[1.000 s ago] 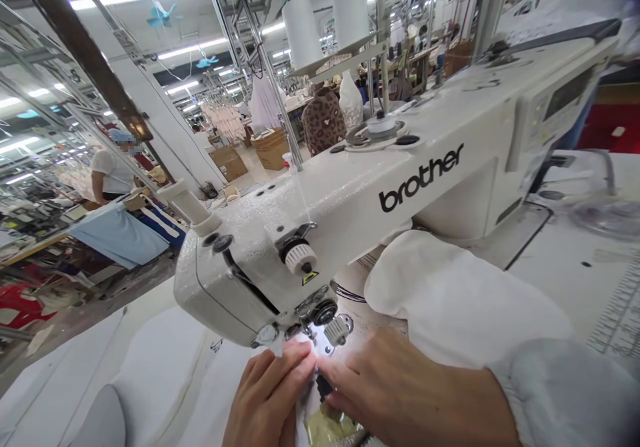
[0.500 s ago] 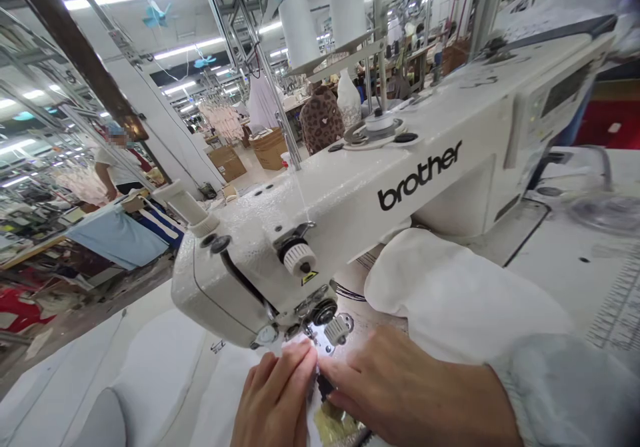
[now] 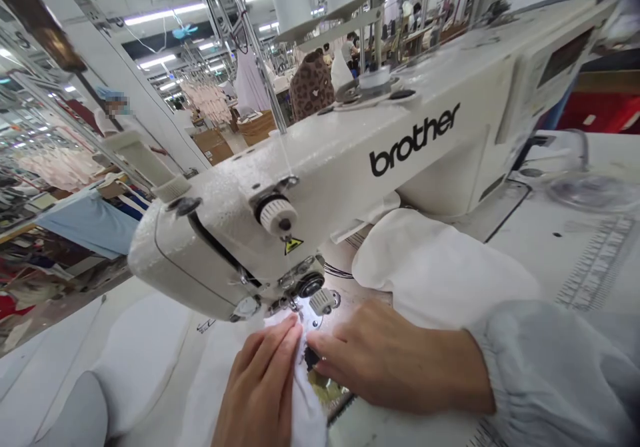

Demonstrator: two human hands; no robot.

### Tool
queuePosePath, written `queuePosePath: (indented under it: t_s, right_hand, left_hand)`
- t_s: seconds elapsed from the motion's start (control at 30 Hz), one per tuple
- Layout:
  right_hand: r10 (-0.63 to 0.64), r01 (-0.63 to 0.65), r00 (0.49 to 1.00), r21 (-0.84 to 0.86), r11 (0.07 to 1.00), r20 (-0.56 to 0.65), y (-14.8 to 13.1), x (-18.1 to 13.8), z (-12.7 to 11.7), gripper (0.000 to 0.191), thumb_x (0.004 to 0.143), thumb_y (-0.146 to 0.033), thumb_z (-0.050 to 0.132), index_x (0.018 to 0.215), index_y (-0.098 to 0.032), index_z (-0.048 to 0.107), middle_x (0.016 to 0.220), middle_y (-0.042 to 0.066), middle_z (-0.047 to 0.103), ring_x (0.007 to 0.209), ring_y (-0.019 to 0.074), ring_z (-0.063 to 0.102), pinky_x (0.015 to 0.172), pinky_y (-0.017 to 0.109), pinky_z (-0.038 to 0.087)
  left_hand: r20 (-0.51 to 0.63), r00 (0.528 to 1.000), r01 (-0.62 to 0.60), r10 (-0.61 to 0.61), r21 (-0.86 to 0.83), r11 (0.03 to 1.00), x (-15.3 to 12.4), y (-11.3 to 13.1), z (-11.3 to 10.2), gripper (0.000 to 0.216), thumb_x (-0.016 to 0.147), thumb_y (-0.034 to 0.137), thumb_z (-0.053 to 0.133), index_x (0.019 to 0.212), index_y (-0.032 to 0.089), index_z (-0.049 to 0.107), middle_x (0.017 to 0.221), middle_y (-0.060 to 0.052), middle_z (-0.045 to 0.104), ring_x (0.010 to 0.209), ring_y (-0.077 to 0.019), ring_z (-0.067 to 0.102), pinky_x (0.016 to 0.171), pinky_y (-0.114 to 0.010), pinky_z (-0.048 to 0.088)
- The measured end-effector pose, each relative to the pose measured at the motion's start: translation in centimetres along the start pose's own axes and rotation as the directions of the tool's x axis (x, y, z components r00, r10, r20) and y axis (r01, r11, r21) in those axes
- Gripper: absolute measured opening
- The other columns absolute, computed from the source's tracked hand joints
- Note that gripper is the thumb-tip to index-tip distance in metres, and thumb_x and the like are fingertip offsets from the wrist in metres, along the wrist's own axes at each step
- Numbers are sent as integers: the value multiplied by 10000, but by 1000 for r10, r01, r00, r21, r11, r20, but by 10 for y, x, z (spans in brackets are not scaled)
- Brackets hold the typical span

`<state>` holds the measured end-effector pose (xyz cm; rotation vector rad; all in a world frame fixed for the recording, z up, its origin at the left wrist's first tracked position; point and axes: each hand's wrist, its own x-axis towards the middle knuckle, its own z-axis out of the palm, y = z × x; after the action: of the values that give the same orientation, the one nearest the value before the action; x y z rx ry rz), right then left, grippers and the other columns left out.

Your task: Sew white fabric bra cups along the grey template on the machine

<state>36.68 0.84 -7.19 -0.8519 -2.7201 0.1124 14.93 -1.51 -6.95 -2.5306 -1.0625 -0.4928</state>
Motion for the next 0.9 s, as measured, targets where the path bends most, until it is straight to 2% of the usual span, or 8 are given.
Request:
queuePosePath:
  t_s: [0.1, 0.2, 0.33, 0.57, 0.67, 0.8, 0.9]
  right_hand:
    - [-6, 5, 1000, 14, 1000, 17, 1, 1, -3, 199, 967, -301, 500, 814, -174, 511, 573, -24, 551, 440, 95, 241, 460, 298, 90]
    - [14, -15, 999, 22, 1000, 47, 1, 3, -8, 213, 959, -308, 519, 793, -174, 516, 561, -31, 536, 440, 88, 201, 456, 287, 94]
    - [55, -60, 991, 40, 997, 119, 4, 4, -14, 224, 967, -315, 501, 793, -175, 527, 606, -15, 586, 449, 94, 234, 444, 282, 118]
    - [51, -63, 984, 61, 996, 171, 6, 4, -19, 238, 986, -287, 449, 803, -165, 540, 652, 7, 633, 454, 96, 285, 442, 279, 140]
    - [42, -53, 987, 68, 996, 154, 6, 3, -17, 235, 984, -263, 441, 788, -169, 531, 637, 5, 625, 446, 95, 268, 438, 278, 139]
    - [24, -28, 996, 52, 998, 90, 7, 2, -13, 219, 967, -228, 451, 769, -174, 526, 618, 3, 605, 438, 90, 237, 441, 280, 121]
    - [32, -35, 996, 35, 999, 89, 8, 3, -12, 199, 953, -228, 464, 769, -179, 522, 620, -4, 608, 438, 93, 209, 431, 281, 115]
  left_hand:
    - [-22, 1000, -14, 14, 32, 999, 2, 6, -1, 319, 910, 124, 389, 1145, 97, 603, 1130, -96, 717, 1008, -179, 656, 836, -289, 580]
    - [-46, 999, 28, -28, 4, 1000, 3, 12, -1, 294, 931, 156, 401, 1126, 108, 615, 1120, -78, 722, 998, -169, 644, 841, -268, 571]
    - [-58, 995, 80, -81, -10, 997, 3, 17, 0, 269, 945, 201, 424, 1092, 117, 634, 1107, -71, 724, 959, -170, 629, 820, -259, 566]
    - [-42, 999, -6, 9, 71, 997, 4, 13, -2, 317, 877, 87, 425, 1108, 95, 641, 1101, -90, 721, 903, -194, 608, 739, -291, 563]
    - [-18, 999, -29, 31, 112, 993, 0, 10, 1, 332, 862, 104, 448, 1140, 100, 630, 1127, -86, 715, 908, -203, 614, 713, -302, 560]
    - [45, 997, -68, 63, 132, 989, -9, 4, 7, 413, 831, 126, 519, 1239, 107, 579, 1235, -73, 672, 1007, -208, 613, 767, -296, 556]
    - [51, 997, -72, 66, 132, 989, -13, 2, 10, 426, 830, 143, 530, 1254, 111, 567, 1253, -65, 663, 1014, -205, 614, 783, -290, 553]
